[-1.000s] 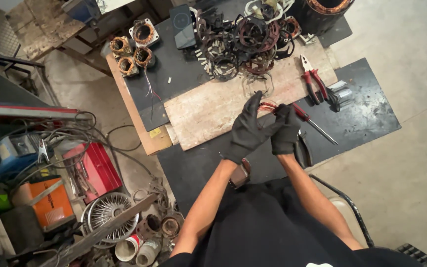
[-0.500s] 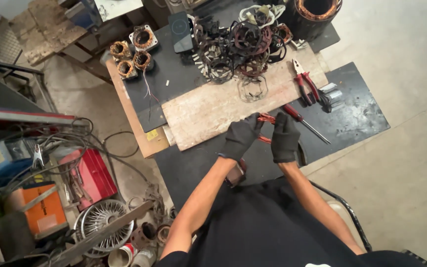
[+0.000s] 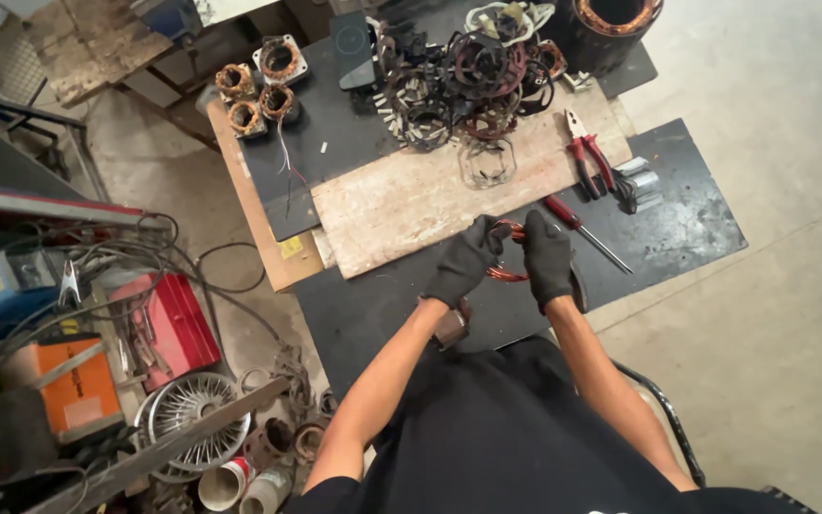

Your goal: Winding copper wire around a metal core for an electrical component

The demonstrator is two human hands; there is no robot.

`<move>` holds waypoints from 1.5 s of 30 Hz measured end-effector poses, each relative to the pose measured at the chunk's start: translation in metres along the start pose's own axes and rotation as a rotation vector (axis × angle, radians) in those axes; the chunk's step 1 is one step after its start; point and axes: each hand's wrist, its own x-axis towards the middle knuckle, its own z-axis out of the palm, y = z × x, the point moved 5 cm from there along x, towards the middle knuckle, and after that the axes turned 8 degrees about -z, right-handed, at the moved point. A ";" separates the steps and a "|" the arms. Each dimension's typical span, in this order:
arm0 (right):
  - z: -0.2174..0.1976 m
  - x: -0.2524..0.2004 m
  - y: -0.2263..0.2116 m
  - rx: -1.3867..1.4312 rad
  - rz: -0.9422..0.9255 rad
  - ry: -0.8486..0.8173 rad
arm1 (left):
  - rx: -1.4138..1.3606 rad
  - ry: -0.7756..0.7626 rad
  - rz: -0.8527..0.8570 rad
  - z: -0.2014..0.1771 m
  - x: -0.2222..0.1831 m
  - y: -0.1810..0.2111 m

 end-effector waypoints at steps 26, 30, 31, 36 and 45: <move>0.036 0.008 0.026 -0.533 -0.099 -0.176 | -0.071 0.274 -0.718 0.007 0.039 0.015; 0.025 0.003 0.032 -0.332 0.092 -0.304 | 0.168 0.065 -0.843 0.025 0.069 -0.030; 0.021 0.001 0.033 -0.336 0.110 -0.306 | 0.169 0.050 -0.855 0.031 0.071 -0.063; 0.006 -0.003 0.046 -0.351 0.148 -0.484 | 0.746 -0.210 -0.298 0.083 0.103 -0.164; 0.006 -0.014 0.084 -0.069 0.080 -0.360 | 0.624 -0.316 -0.075 0.069 0.095 -0.100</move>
